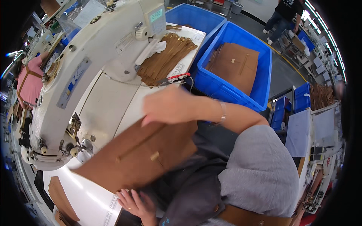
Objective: Sewing a zipper onto leather pieces using an industrial sewing machine.
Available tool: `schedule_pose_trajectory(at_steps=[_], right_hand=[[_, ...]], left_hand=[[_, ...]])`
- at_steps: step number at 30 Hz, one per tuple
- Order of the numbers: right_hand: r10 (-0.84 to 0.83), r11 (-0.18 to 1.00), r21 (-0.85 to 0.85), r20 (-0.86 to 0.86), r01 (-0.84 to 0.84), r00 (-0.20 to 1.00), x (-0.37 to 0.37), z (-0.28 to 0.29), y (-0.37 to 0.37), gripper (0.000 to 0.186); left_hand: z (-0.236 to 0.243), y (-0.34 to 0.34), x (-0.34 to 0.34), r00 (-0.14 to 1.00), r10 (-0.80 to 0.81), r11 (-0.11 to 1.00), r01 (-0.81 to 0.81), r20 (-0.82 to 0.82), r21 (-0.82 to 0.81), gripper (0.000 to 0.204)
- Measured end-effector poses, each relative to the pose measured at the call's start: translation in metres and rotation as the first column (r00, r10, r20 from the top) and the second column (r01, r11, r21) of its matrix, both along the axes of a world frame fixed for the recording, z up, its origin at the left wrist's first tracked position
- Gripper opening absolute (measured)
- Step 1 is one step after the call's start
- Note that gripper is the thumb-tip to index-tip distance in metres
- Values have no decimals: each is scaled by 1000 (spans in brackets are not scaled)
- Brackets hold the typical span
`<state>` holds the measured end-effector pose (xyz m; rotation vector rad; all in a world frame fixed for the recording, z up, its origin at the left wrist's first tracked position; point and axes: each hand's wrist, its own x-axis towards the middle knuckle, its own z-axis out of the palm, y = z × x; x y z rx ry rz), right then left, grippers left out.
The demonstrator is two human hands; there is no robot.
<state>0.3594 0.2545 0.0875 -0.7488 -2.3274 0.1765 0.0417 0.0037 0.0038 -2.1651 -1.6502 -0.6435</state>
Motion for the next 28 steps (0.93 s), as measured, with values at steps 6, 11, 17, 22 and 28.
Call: schedule_pose_trajectory(at_steps=[6,11,17,22,28], right_hand=[[-627,614,-217,-718,759,303,228,-17,-29,18],[-801,175,-553,-561,815,-209,379,-97,-31,37],[-910,-357,-223,-137,907,-391,375,-125,-15,39],[-768,630,87,-74,771,636,261,-54,56,15],[-441,894,100,375,437,816,137,-8,125,31]], left_hand=[[9,17,-19,998,66,996,-67,18,64,49],[11,21,-20,994,107,994,-107,17,16,45],[7,20,-22,994,105,994,-105,19,-25,45],[10,25,-19,997,72,997,-71,19,-29,47],[13,17,-17,993,112,992,-110,31,-67,45]])
